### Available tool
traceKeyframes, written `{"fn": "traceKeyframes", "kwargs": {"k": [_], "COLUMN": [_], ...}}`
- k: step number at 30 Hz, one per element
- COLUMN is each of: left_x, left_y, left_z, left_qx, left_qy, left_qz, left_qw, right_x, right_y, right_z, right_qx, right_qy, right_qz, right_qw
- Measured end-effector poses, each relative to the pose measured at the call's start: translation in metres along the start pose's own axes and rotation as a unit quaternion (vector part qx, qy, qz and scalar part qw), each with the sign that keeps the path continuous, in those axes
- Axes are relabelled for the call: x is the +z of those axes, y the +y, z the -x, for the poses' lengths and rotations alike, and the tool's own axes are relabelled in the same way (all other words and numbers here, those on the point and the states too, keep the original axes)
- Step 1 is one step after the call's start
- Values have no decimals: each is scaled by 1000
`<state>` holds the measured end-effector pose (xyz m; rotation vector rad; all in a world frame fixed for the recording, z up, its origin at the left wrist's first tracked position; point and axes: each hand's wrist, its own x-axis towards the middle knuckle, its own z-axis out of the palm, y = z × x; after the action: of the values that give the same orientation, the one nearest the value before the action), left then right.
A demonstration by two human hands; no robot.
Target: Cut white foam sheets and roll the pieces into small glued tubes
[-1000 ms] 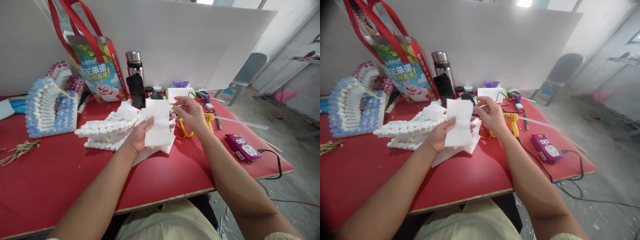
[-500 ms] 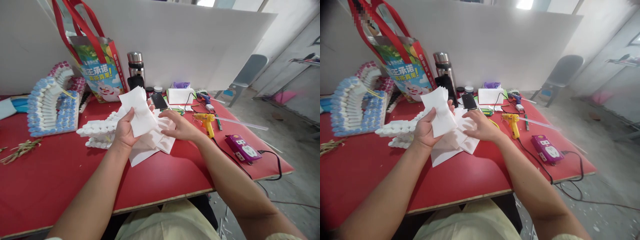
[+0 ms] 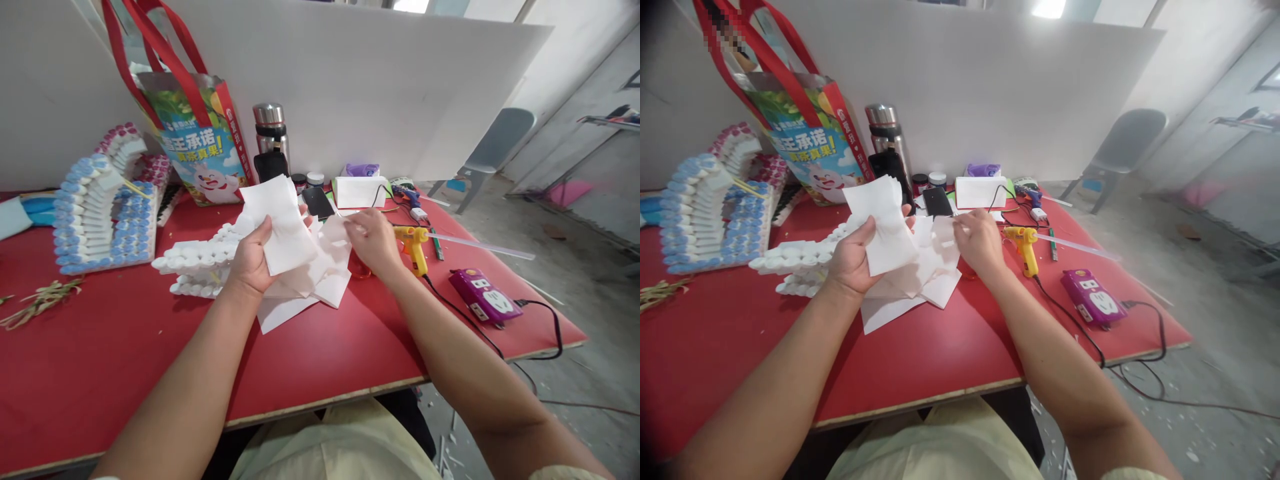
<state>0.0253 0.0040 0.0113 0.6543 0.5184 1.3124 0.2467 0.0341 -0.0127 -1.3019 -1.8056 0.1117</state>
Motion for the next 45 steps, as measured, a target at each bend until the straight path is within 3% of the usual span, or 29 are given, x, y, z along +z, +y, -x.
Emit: {"fn": "traceKeyframes", "kwargs": {"k": [3,8,11,14,18,20,25,28,31,35,37,41,42,45], "left_x": [3,7,7,6,7,7,6,10,16,22,22,17,16,14], "left_y": [-7,-19,-22,-23,-24,-23,-22,-29,-41,-53,-54,-49,-47,-43], "left_z": [1,4,6,8,7,5,0,2,6,10,9,5,4,1], "left_qx": [-23,-46,-81,-121,-136,-115,-19,-27,-50,-97,-146,-195,-195,-179], "left_qy": [-9,17,-5,-31,-3,15,79,81,49,8,-18,19,34,47], "left_qz": [-41,-98,-120,-128,-129,-110,-80,-77,-80,-26,23,41,37,34], "left_qw": [999,994,990,984,982,987,993,993,994,995,989,980,980,982], "right_x": [-13,-19,-18,-14,-8,-14,-34,-28,-13,-7,-11,-16,-16,-12], "right_y": [3,-12,-18,-13,0,4,0,-12,-31,-55,-56,-33,-25,-11], "right_z": [-6,-3,-2,-5,-11,-13,-12,-7,2,10,9,0,-2,-5], "right_qx": [20,-51,-70,6,114,116,44,59,113,140,136,118,115,145], "right_qy": [75,78,108,145,133,143,190,157,52,-102,-102,40,51,-11], "right_qz": [-22,-16,-64,-168,-287,-252,-38,-61,-186,-402,-425,-275,-227,-195], "right_qw": [997,996,990,975,942,950,980,984,975,899,889,953,966,970]}}
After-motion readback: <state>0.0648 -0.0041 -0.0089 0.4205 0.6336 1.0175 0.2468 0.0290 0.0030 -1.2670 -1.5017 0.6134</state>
